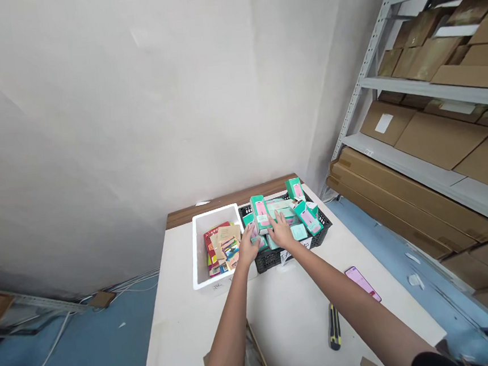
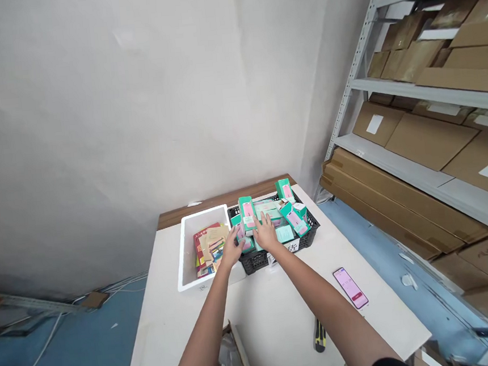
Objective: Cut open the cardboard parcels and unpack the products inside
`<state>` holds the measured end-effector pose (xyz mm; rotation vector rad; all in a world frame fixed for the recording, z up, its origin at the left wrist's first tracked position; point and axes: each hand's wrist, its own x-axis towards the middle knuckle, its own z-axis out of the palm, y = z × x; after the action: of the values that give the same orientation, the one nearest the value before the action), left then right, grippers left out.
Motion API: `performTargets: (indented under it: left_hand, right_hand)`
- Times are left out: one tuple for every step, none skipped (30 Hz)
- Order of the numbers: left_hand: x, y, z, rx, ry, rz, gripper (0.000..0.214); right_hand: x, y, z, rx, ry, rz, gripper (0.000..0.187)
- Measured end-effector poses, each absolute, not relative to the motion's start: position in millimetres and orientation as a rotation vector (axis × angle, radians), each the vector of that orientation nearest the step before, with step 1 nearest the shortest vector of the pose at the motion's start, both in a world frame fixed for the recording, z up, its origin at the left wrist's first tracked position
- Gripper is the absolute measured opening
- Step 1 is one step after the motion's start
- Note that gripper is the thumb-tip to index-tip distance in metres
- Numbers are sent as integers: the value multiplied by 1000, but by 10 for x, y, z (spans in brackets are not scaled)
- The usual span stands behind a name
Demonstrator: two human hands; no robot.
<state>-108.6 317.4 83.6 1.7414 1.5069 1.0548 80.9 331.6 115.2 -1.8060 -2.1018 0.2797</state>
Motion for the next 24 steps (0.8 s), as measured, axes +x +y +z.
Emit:
performTargets:
  left_hand:
    - [-1144, 2997, 826, 1760, 1500, 1083, 61]
    - [-1192, 2806, 825, 1778, 1494, 1107, 59]
    - [-1231, 2606, 835, 1794, 1495, 1134, 57]
    - [-1259, 2401, 856, 1811, 1502, 1156, 56]
    - [-1279, 2194, 888, 1828, 1515, 1174, 56]
    - [-1293, 1986, 924, 1843, 1535, 1188, 56]
    - [-1306, 1780, 958, 1854, 1563, 1192, 56]
    - [-1321, 1573, 983, 1856, 1601, 1185, 56]
    - [-1340, 1365, 990, 1848, 1651, 1168, 56]
    - [-1366, 1151, 975, 1826, 1714, 1141, 56]
    - [-1397, 931, 935, 1794, 1787, 1103, 56]
    - [-1431, 702, 869, 1754, 1865, 1052, 56]
    - [-1465, 465, 781, 1712, 1941, 991, 55]
    - [-1494, 222, 674, 1670, 2010, 921, 55]
    - [-1515, -23, 554, 1629, 2074, 841, 54]
    - [-1526, -264, 428, 1589, 2128, 753, 54]
    - [-1524, -494, 302, 1548, 2172, 659, 53]
    - [-1511, -707, 181, 1504, 2206, 567, 51]
    - [-1490, -897, 72, 1462, 2223, 484, 48]
    - [-1463, -1059, -21, 1432, 2220, 425, 44]
    - [-1435, -1190, -97, 1403, 2213, 393, 40]
    - [-1408, -1290, -154, 1385, 2194, 376, 40]
    - [-1386, -1360, -192, 1380, 2168, 369, 42]
    - [-1368, -1403, -213, 1386, 2135, 363, 45]
  right_hand:
    - [824, 3180, 1128, -1749, -2094, 250, 62]
    - [832, 3027, 1100, -1688, -2089, 225, 62]
    - [834, 2861, 1072, -1630, -2083, 210, 62]
    - [831, 2685, 1048, -1576, -2076, 206, 61]
    - [824, 2505, 1031, -1525, -2069, 213, 61]
    - [814, 2325, 1022, -1475, -2064, 231, 61]
    - [800, 2149, 1019, -1425, -2062, 259, 61]
    - [781, 1977, 1017, -1377, -2063, 293, 61]
    - [754, 1809, 1013, -1329, -2068, 333, 61]
    - [718, 1644, 1002, -1284, -2075, 379, 61]
    - [671, 1479, 978, -1245, -2085, 432, 61]
    - [612, 1310, 938, -1209, -2100, 491, 60]
    - [544, 1136, 881, -1171, -2121, 557, 59]
    - [470, 956, 807, -1123, -2157, 631, 59]
    - [395, 772, 718, -1061, -2206, 711, 58]
    - [326, 588, 616, -984, -2268, 792, 58]
    - [271, 409, 506, -901, -2341, 869, 58]
    - [237, 241, 392, -829, -2419, 934, 56]
    - [227, 91, 278, -791, -2497, 980, 53]
    - [247, -37, 167, -800, -2567, 1007, 49]
    - [294, -143, 62, -862, -2620, 1023, 48]
    - [366, -226, -32, -964, -2654, 1040, 49]
    - [454, -288, -115, -1086, -2664, 1065, 54]
    - [550, -333, -184, -1196, -2656, 1099, 60]
